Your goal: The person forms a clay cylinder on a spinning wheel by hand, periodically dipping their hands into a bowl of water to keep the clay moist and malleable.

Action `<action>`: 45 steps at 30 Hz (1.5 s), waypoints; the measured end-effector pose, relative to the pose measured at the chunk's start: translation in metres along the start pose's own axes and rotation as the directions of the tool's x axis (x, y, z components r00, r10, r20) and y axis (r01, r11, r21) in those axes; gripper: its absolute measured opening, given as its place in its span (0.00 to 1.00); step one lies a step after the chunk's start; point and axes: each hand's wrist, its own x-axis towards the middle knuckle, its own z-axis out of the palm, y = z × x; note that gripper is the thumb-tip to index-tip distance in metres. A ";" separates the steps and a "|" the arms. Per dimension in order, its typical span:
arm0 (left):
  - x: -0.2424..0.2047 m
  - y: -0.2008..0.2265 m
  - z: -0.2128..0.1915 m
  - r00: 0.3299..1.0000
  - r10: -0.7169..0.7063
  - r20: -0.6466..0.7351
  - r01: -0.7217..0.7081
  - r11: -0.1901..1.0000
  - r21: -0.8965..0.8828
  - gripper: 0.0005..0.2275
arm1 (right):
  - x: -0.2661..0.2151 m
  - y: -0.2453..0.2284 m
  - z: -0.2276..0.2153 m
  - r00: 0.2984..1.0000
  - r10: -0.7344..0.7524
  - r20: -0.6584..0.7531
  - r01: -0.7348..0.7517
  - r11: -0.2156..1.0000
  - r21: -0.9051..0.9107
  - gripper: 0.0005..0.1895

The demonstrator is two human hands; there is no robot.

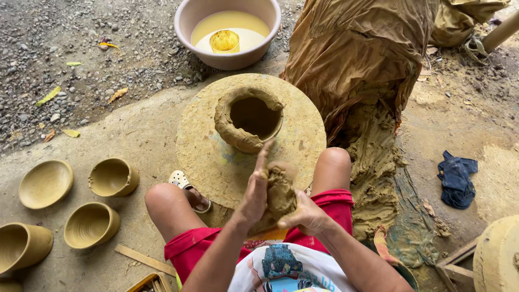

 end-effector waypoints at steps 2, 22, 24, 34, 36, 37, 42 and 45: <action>0.002 0.008 0.000 0.997 -0.024 0.077 0.017 0.995 0.095 0.51 | 0.001 0.017 -0.016 0.994 -0.006 -0.113 0.003 0.999 -0.033 0.44; -0.017 -0.038 0.007 0.998 -0.055 0.001 0.052 0.935 -0.350 0.51 | 0.016 -0.011 -0.011 1.000 0.019 -0.024 -0.009 0.933 0.360 0.52; -0.016 -0.036 0.001 0.994 -0.005 0.106 -0.051 0.855 0.516 0.49 | 0.011 -0.001 -0.015 0.993 0.051 0.108 -0.087 0.930 0.357 0.51; 0.063 -0.058 -0.092 0.997 0.038 0.062 -0.062 -0.010 0.998 0.47 | 0.073 -0.087 -0.062 0.798 -0.602 -0.028 -0.019 0.021 -1.000 0.27; 0.077 -0.078 -0.098 0.904 0.325 0.279 -0.264 -0.091 0.960 0.42 | 0.091 -0.099 -0.062 0.773 -0.605 0.192 -0.017 -0.321 -0.947 0.27; 0.083 -0.087 -0.103 0.951 0.143 0.274 -0.256 -0.138 0.957 0.27 | 0.098 -0.102 -0.062 0.766 -0.588 0.260 -0.007 -0.413 -0.911 0.25; 0.090 -0.110 -0.120 0.925 0.053 0.376 -0.359 -0.199 0.912 0.07 | 0.124 -0.099 -0.063 0.792 -0.466 0.396 0.061 -0.584 -0.810 0.21; 0.095 -0.105 -0.121 0.918 0.059 0.393 -0.376 -0.193 0.906 0.06 | 0.132 -0.097 -0.056 0.805 -0.443 0.394 0.091 -0.565 -0.820 0.23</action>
